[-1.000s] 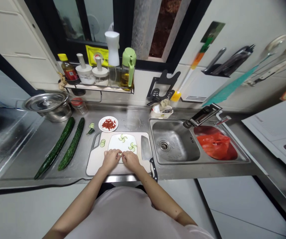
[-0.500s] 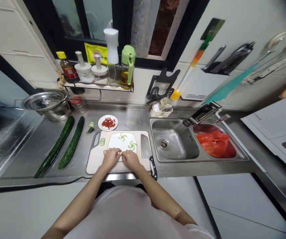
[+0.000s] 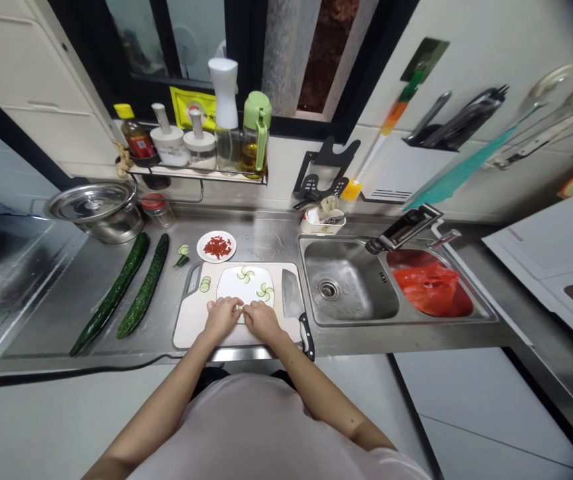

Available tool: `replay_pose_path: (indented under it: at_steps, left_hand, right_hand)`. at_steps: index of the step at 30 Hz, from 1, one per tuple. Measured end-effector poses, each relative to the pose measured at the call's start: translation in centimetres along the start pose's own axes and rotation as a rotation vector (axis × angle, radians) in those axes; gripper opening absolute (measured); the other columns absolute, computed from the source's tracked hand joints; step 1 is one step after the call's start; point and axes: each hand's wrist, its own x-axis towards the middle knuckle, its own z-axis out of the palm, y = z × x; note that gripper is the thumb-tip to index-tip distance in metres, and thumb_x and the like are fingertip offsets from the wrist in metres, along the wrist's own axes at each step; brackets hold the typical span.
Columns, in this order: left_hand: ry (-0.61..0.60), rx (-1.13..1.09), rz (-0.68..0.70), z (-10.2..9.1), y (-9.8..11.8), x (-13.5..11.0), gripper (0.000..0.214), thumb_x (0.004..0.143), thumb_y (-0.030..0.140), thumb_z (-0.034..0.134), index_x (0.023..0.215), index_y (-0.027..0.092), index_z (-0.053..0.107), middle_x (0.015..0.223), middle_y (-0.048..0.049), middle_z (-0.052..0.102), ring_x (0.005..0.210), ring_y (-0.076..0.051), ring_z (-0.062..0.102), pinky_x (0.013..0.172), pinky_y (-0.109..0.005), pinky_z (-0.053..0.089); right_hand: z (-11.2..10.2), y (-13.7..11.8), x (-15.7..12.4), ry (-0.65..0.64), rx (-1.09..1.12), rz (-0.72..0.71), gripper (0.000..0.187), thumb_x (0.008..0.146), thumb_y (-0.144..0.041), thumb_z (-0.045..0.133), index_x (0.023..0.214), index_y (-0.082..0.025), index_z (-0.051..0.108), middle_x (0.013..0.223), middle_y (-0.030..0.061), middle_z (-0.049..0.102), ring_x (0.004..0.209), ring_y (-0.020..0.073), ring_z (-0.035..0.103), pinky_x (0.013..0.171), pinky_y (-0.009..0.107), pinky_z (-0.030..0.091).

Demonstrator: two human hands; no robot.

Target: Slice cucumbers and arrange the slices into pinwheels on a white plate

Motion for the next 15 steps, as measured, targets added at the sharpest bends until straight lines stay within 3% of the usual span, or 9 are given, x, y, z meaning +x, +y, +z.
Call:
replay_pose_path:
  at_steps: [15]
  left_hand:
    - [-0.046, 0.059, -0.031, -0.22, 0.23, 0.00, 0.025, 0.084, 0.025, 0.050, 0.104, 0.025, 0.067, 0.093, -0.0063, 0.068, 0.099, -0.027, 0.055, 0.086, -0.040, 0.030]
  right_hand:
    - [-0.08, -0.22, -0.06, -0.039, -0.038, 0.013, 0.031, 0.096, -0.025, 0.037, 0.113, -0.021, 0.063, 0.098, 0.0082, 0.063, 0.093, 0.0202, 0.053, 0.076, 0.029, 0.040]
